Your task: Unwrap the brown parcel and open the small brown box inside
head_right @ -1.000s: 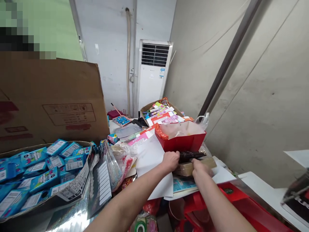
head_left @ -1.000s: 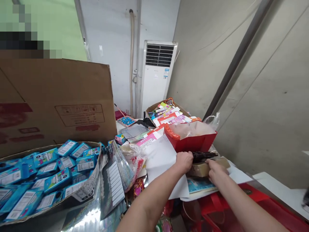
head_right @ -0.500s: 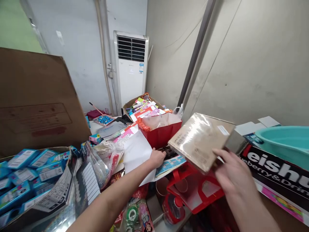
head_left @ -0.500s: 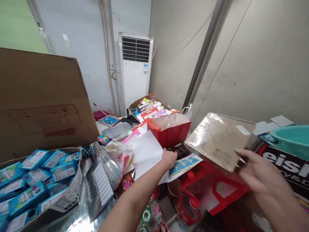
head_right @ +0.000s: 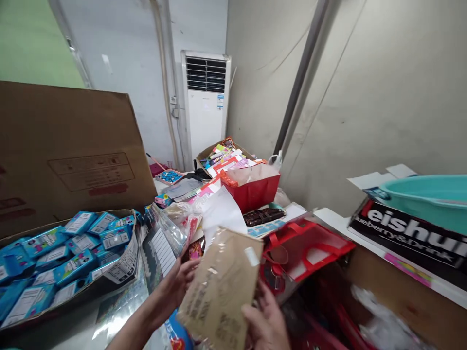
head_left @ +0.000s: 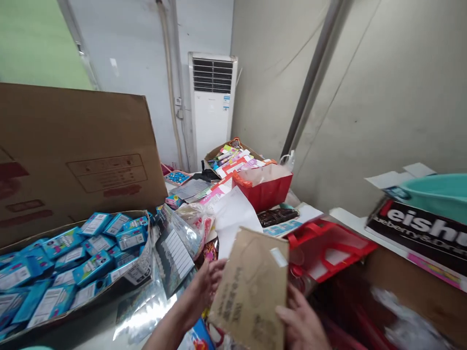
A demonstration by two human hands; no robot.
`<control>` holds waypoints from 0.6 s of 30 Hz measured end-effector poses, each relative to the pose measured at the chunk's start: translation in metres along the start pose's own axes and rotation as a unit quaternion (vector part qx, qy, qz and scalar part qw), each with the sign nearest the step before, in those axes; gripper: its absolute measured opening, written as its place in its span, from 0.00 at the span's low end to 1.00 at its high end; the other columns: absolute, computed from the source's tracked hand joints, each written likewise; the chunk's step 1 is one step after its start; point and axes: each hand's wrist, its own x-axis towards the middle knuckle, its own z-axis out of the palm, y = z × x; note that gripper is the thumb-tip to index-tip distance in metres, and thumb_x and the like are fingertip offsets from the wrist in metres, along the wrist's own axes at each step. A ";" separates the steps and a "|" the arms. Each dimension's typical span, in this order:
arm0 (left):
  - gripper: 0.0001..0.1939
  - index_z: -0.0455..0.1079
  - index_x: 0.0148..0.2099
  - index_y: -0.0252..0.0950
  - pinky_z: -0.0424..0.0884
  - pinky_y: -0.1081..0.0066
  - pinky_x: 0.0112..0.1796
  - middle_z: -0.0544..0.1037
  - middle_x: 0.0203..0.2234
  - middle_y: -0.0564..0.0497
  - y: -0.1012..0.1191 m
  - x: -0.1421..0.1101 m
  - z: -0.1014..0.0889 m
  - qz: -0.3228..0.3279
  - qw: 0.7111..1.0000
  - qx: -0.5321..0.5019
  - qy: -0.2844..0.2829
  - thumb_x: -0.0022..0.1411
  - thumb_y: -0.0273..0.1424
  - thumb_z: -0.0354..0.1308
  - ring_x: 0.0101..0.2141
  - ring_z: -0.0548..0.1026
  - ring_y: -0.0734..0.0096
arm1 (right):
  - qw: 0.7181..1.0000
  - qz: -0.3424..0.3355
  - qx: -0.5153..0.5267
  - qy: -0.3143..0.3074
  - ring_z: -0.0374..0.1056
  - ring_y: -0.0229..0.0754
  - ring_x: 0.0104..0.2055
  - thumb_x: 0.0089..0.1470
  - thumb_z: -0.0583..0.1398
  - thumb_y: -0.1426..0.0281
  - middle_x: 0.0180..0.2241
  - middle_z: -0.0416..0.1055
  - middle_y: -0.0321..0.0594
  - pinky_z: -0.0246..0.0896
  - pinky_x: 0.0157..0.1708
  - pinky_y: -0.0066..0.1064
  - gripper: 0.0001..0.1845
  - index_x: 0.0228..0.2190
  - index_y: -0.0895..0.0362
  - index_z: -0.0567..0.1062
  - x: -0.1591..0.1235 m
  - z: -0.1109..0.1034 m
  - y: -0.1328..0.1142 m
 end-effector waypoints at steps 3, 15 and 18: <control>0.36 0.64 0.55 0.38 0.67 0.60 0.48 0.74 0.47 0.45 -0.020 -0.076 -0.032 -0.006 0.996 -0.019 0.088 0.44 0.46 0.65 0.47 0.72 0.55 | 0.997 0.003 0.058 -0.052 0.68 0.56 0.47 0.28 0.69 0.65 0.46 0.72 0.46 0.65 0.44 0.45 0.35 0.43 0.51 0.70 -0.022 0.037 0.062; 0.33 0.62 0.56 0.39 0.64 0.61 0.54 0.70 0.53 0.47 -0.100 -0.308 -0.088 0.090 0.884 0.166 0.427 0.47 0.36 0.63 0.53 0.67 0.56 | 0.965 -0.063 -0.232 -0.105 0.49 0.57 0.60 0.30 0.69 0.53 0.61 0.46 0.51 0.45 0.58 0.50 0.61 0.60 0.50 0.44 -0.127 0.144 0.175; 0.29 0.63 0.55 0.40 0.62 0.59 0.55 0.69 0.53 0.48 -0.128 -0.350 -0.085 0.105 0.824 0.224 0.510 0.49 0.35 0.60 0.54 0.66 0.57 | 0.950 -0.068 -0.251 -0.173 0.39 0.58 0.64 0.29 0.70 0.55 0.64 0.35 0.49 0.36 0.61 0.52 0.69 0.61 0.50 0.33 -0.168 0.170 0.203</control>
